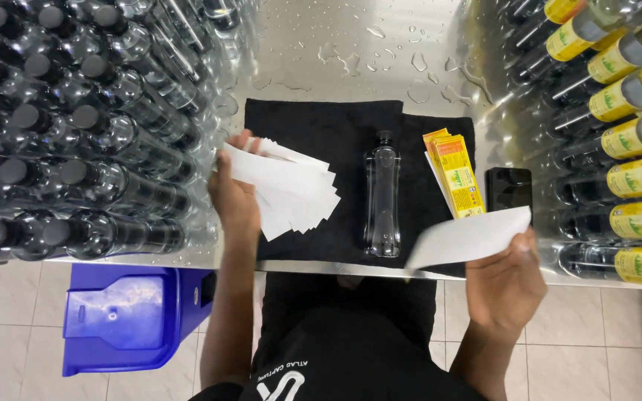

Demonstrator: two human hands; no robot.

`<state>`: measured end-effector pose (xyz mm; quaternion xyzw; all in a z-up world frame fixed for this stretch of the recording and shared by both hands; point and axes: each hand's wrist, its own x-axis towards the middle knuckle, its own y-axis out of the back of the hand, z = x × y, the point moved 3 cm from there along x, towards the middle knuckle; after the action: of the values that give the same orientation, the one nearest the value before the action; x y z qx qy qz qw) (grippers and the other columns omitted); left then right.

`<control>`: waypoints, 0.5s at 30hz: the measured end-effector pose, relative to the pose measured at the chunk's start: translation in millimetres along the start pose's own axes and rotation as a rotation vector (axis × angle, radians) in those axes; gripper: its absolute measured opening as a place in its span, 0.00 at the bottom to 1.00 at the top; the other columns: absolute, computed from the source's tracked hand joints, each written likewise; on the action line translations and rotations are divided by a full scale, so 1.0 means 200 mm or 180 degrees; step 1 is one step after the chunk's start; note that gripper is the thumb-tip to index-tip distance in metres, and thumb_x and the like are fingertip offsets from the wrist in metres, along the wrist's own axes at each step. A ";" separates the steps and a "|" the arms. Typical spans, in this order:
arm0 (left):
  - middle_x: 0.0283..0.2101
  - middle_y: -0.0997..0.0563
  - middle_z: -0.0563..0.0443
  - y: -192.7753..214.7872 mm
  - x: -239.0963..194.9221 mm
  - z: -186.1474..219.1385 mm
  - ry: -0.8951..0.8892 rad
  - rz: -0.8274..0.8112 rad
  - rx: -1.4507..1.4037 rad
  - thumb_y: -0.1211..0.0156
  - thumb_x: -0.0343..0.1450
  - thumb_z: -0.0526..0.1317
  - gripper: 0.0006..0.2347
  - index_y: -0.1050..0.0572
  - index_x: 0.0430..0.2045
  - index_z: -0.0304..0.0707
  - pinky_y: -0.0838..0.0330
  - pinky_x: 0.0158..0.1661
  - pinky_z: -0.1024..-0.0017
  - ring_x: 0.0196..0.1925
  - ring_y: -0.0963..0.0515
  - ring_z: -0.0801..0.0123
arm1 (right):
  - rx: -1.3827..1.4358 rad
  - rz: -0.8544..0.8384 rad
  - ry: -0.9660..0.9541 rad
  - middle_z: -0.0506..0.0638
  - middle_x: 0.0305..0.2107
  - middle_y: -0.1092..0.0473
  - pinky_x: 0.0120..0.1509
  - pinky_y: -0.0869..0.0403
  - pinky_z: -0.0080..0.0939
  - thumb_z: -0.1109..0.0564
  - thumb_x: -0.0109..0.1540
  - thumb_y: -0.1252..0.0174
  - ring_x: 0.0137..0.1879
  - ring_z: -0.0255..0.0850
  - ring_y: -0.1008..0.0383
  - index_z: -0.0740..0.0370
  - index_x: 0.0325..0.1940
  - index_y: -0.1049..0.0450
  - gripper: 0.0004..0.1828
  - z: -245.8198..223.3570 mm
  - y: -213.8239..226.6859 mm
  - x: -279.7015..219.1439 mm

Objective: Manual application of adhesive labels onto plastic bottles at a production workstation.

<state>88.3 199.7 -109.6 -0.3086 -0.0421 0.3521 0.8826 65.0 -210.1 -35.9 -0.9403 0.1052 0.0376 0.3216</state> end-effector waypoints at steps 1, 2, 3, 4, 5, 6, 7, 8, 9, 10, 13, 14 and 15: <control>0.64 0.19 0.33 0.02 0.02 0.02 -0.0001 0.0001 -0.0001 0.50 0.83 0.46 0.17 0.25 0.58 0.29 0.21 0.65 0.50 0.67 0.18 0.46 | 0.0000 -0.0002 0.0000 0.47 0.45 0.17 0.63 0.16 0.44 0.49 0.72 0.42 0.51 0.40 0.13 0.53 0.48 0.27 0.07 -0.02 -0.04 0.00; 0.62 0.18 0.33 0.03 0.05 0.06 -0.0531 0.0106 0.0762 0.46 0.83 0.43 0.16 0.27 0.62 0.30 0.24 0.66 0.51 0.68 0.19 0.46 | 0.0020 -0.0050 0.0112 0.46 0.38 0.19 0.60 0.14 0.43 0.49 0.72 0.42 0.46 0.38 0.14 0.52 0.45 0.28 0.07 -0.06 -0.07 -0.01; 0.61 0.17 0.33 0.03 0.08 0.10 -0.1065 0.0209 0.1523 0.43 0.83 0.40 0.17 0.29 0.66 0.30 0.26 0.68 0.51 0.68 0.20 0.47 | 0.0039 -0.0098 0.0224 0.44 0.31 0.20 0.58 0.12 0.41 0.50 0.73 0.43 0.41 0.35 0.14 0.51 0.43 0.28 0.07 -0.09 -0.11 -0.01; 0.61 0.17 0.33 0.06 0.10 0.07 -0.1056 0.0169 0.1510 0.43 0.83 0.40 0.17 0.29 0.66 0.30 0.26 0.68 0.51 0.68 0.20 0.47 | 0.0042 -0.0075 0.0259 0.44 0.31 0.20 0.58 0.12 0.41 0.50 0.73 0.43 0.41 0.35 0.14 0.51 0.43 0.28 0.07 -0.07 -0.09 0.00; 0.69 0.25 0.38 0.07 0.10 0.07 -0.1690 0.0394 0.2541 0.36 0.81 0.41 0.24 0.34 0.73 0.39 0.34 0.73 0.50 0.74 0.28 0.45 | -0.0032 -0.0090 0.0358 0.44 0.30 0.20 0.56 0.12 0.41 0.49 0.73 0.41 0.41 0.36 0.14 0.51 0.44 0.29 0.08 -0.06 -0.08 0.02; 0.77 0.33 0.42 0.08 0.11 0.06 -0.2328 0.0600 0.3565 0.29 0.79 0.42 0.32 0.38 0.80 0.47 0.43 0.78 0.48 0.80 0.36 0.44 | -0.0109 -0.0090 0.0465 0.44 0.29 0.21 0.54 0.12 0.40 0.48 0.73 0.40 0.41 0.36 0.14 0.52 0.44 0.30 0.10 -0.06 -0.06 0.04; 0.77 0.33 0.42 0.04 0.08 0.04 -0.2326 0.0541 0.3541 0.29 0.79 0.42 0.32 0.38 0.80 0.47 0.43 0.78 0.48 0.80 0.36 0.44 | -0.0110 -0.0051 0.0510 0.44 0.29 0.21 0.54 0.12 0.40 0.48 0.73 0.40 0.41 0.36 0.14 0.52 0.44 0.30 0.10 -0.07 -0.12 0.02; 0.66 0.25 0.42 -0.01 0.03 0.05 -0.3040 0.0500 0.3668 0.28 0.78 0.37 0.17 0.25 0.62 0.40 0.34 0.70 0.50 0.69 0.26 0.45 | -0.0174 -0.0007 0.0567 0.46 0.31 0.20 0.53 0.13 0.40 0.48 0.72 0.40 0.42 0.37 0.14 0.53 0.46 0.30 0.10 -0.08 -0.18 0.01; 0.55 0.17 0.41 -0.06 -0.02 0.05 -0.3762 0.0455 0.3759 0.28 0.77 0.31 0.04 0.12 0.43 0.33 0.25 0.62 0.52 0.58 0.16 0.47 | -0.0237 0.0038 0.0624 0.47 0.34 0.19 0.52 0.13 0.39 0.48 0.72 0.39 0.42 0.38 0.14 0.53 0.48 0.30 0.10 -0.10 -0.25 0.00; 0.55 0.17 0.41 -0.11 -0.13 0.00 -0.3765 0.0422 0.3739 0.28 0.77 0.31 0.04 0.12 0.43 0.33 0.25 0.62 0.52 0.58 0.16 0.47 | -0.0235 0.0062 0.0650 0.47 0.34 0.19 0.52 0.13 0.39 0.48 0.72 0.39 0.42 0.38 0.14 0.53 0.48 0.30 0.10 -0.08 -0.24 0.01; 0.39 0.13 0.51 -0.31 -0.44 -0.06 -0.2499 -0.0305 0.3229 0.31 0.78 0.46 0.12 0.15 0.50 0.41 0.18 0.52 0.58 0.45 0.11 0.55 | -0.0139 0.0071 0.0633 0.50 0.34 0.19 0.50 0.13 0.42 0.49 0.72 0.40 0.42 0.40 0.13 0.55 0.49 0.31 0.10 -0.03 -0.24 0.03; 0.45 0.12 0.48 -0.46 -0.56 -0.01 -0.1836 -0.1094 0.2621 0.35 0.79 0.46 0.12 0.16 0.50 0.41 0.20 0.57 0.57 0.53 0.12 0.52 | -0.0213 -0.0009 0.0565 0.52 0.34 0.19 0.50 0.13 0.41 0.48 0.72 0.41 0.42 0.40 0.13 0.55 0.49 0.31 0.10 -0.01 -0.25 0.03; 0.50 0.11 0.46 -0.60 -0.70 0.03 -0.1156 -0.1834 0.1977 0.38 0.80 0.46 0.12 0.18 0.50 0.40 0.22 0.62 0.56 0.60 0.13 0.49 | -0.0288 -0.0090 0.0497 0.53 0.35 0.19 0.49 0.13 0.40 0.48 0.72 0.42 0.42 0.40 0.13 0.56 0.49 0.31 0.11 0.01 -0.27 0.03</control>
<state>52.7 45.0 -15.5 0.0614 -0.1726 0.1367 0.9735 83.0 -168.5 -5.0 -0.9553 0.1149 -0.0357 0.2701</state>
